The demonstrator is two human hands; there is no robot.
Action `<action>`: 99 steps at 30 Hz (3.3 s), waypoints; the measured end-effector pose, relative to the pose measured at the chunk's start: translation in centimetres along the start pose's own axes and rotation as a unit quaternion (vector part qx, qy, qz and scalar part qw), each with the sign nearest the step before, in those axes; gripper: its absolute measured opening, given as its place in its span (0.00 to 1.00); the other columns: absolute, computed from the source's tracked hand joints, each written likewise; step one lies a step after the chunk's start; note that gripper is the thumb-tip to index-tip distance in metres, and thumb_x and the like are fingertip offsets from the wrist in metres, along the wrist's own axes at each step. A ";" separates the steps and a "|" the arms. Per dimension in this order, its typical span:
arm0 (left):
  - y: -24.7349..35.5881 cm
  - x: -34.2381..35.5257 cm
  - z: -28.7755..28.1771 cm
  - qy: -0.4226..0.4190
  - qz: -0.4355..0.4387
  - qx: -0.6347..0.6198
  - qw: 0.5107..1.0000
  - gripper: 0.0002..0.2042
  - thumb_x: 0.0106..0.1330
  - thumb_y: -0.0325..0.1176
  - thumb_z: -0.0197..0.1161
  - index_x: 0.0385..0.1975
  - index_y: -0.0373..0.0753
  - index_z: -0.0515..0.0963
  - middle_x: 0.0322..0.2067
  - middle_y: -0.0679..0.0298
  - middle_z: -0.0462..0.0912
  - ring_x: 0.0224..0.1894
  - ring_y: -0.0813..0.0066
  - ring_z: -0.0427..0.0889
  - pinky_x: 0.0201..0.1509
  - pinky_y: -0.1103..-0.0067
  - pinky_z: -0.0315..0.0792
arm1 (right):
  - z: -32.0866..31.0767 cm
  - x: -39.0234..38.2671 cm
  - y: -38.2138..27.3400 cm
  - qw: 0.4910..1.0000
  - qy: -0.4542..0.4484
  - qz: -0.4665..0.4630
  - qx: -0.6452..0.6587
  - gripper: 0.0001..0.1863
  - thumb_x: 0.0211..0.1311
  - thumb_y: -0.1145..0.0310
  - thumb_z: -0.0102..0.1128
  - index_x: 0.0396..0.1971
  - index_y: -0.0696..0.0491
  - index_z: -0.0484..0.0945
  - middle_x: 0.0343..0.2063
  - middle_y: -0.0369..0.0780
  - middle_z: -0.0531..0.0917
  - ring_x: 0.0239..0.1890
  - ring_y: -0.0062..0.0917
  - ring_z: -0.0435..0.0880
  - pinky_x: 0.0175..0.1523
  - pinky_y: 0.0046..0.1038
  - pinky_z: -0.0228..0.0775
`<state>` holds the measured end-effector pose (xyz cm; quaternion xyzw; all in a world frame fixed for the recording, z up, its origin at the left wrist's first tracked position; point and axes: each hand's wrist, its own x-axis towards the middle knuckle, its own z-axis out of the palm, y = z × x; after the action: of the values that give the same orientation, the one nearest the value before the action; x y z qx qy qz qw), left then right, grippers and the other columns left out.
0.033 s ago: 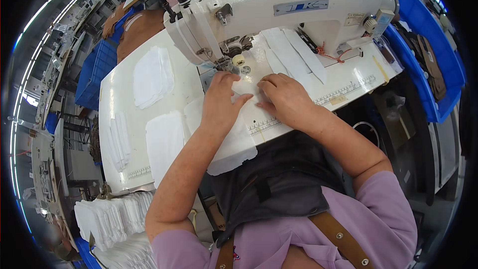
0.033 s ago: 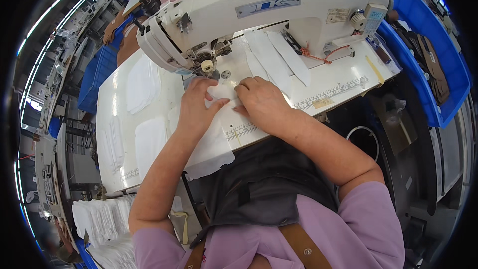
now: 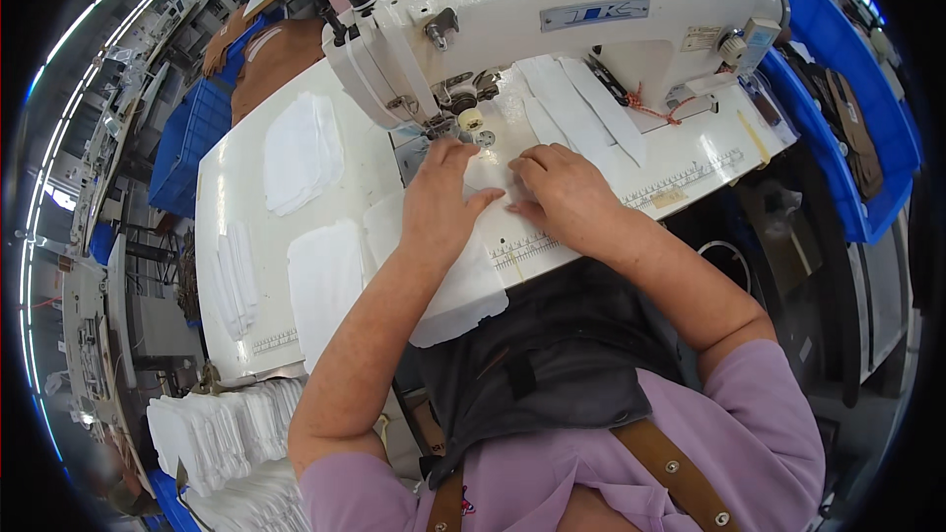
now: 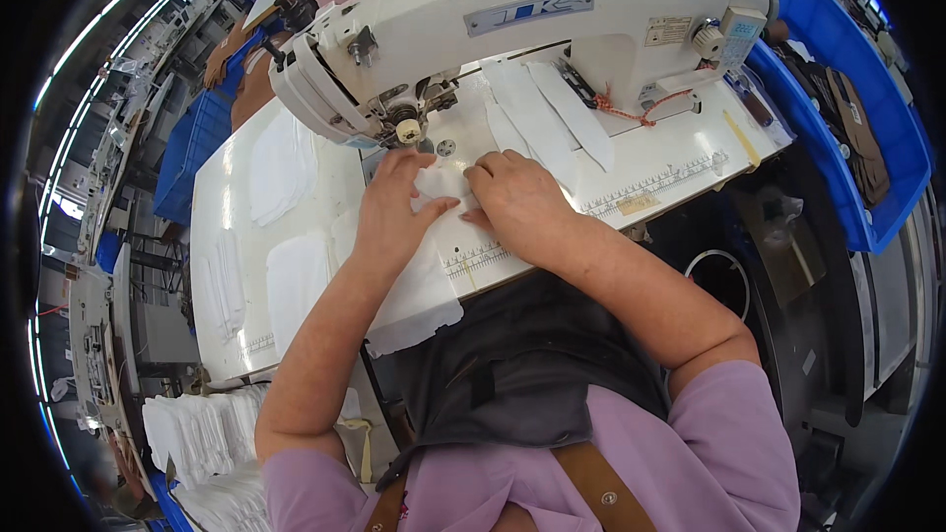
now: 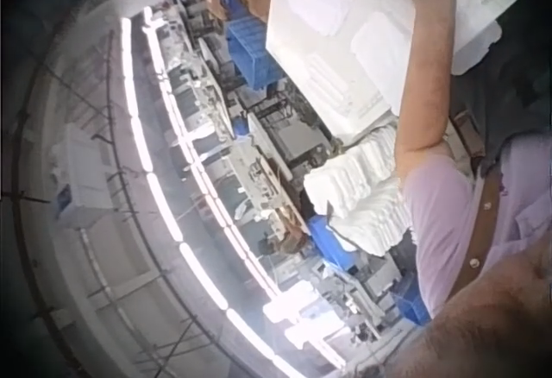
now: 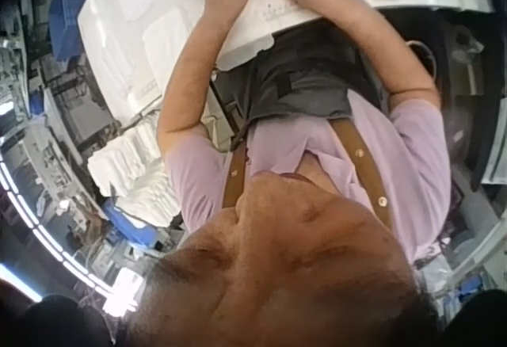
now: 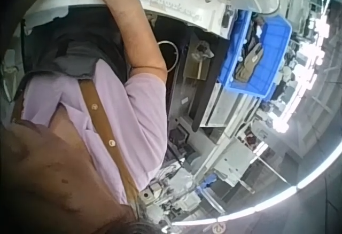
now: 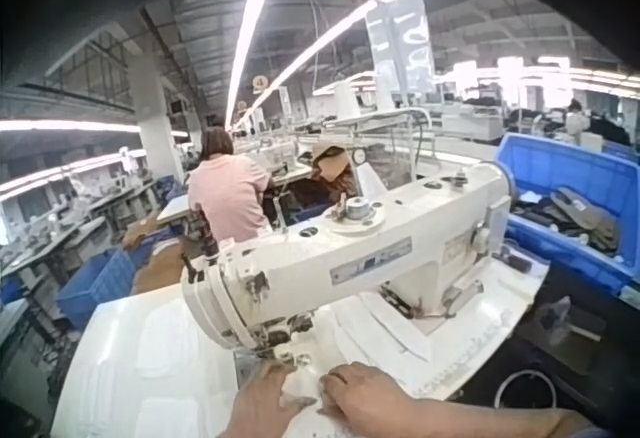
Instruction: The recorder is sewing white fabric pieces together using an industrial sewing machine and then counting a stack of finished parts.
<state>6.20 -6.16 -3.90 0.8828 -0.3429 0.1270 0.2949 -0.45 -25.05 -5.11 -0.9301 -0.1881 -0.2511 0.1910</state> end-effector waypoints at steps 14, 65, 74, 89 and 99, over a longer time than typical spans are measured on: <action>-0.4 2.5 0.0 -0.125 -0.136 0.067 0.981 0.27 0.39 0.53 0.81 0.31 0.42 0.77 0.32 0.67 0.78 0.37 0.71 0.77 0.45 0.69 0.63 | -1.0 0.3 1.2 0.994 -0.089 0.056 0.018 0.21 0.48 0.55 0.73 0.36 0.54 0.79 0.36 0.40 0.80 0.44 0.33 0.80 0.48 0.36 0.66; -5.5 -1.2 -2.6 -0.116 -0.211 -0.204 0.949 0.10 0.53 0.29 0.75 0.28 0.32 0.80 0.17 0.74 0.72 0.22 0.87 0.69 0.26 0.85 0.65 | -0.9 -2.2 -3.4 0.969 -0.160 -0.152 0.108 0.35 0.46 0.58 0.71 0.54 0.58 0.73 0.56 0.43 0.74 0.64 0.36 0.69 0.70 0.44 0.58; -4.9 -1.2 -2.6 -0.097 -0.227 -0.189 0.950 0.12 0.52 0.31 0.75 0.22 0.29 0.79 0.29 0.67 0.79 0.24 0.84 0.69 0.28 0.83 0.67 | -1.4 -1.9 -3.7 0.968 -0.160 -0.149 0.122 0.33 0.46 0.59 0.71 0.52 0.59 0.74 0.60 0.42 0.72 0.63 0.35 0.71 0.69 0.43 0.60; -4.6 -1.1 -2.1 -0.075 -0.218 -0.179 0.957 0.12 0.48 0.27 0.75 0.18 0.31 0.75 0.29 0.64 0.79 0.25 0.80 0.73 0.30 0.81 0.70 | -0.5 -2.5 -3.0 0.963 -0.153 -0.178 0.134 0.31 0.50 0.60 0.69 0.53 0.60 0.74 0.58 0.39 0.74 0.62 0.30 0.71 0.70 0.41 0.59; -4.8 -1.2 -2.2 -0.093 -0.212 -0.178 0.956 0.13 0.50 0.30 0.75 0.18 0.32 0.75 0.33 0.66 0.77 0.28 0.83 0.70 0.31 0.82 0.67 | -0.5 -2.5 -3.0 0.963 -0.148 -0.180 0.132 0.32 0.49 0.60 0.70 0.53 0.61 0.74 0.57 0.39 0.74 0.62 0.30 0.72 0.70 0.40 0.59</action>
<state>8.55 -1.34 -4.79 0.8762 -0.1904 -0.0845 0.4346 -3.95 -23.34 -5.27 -0.8741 -0.4099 -0.1139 0.2343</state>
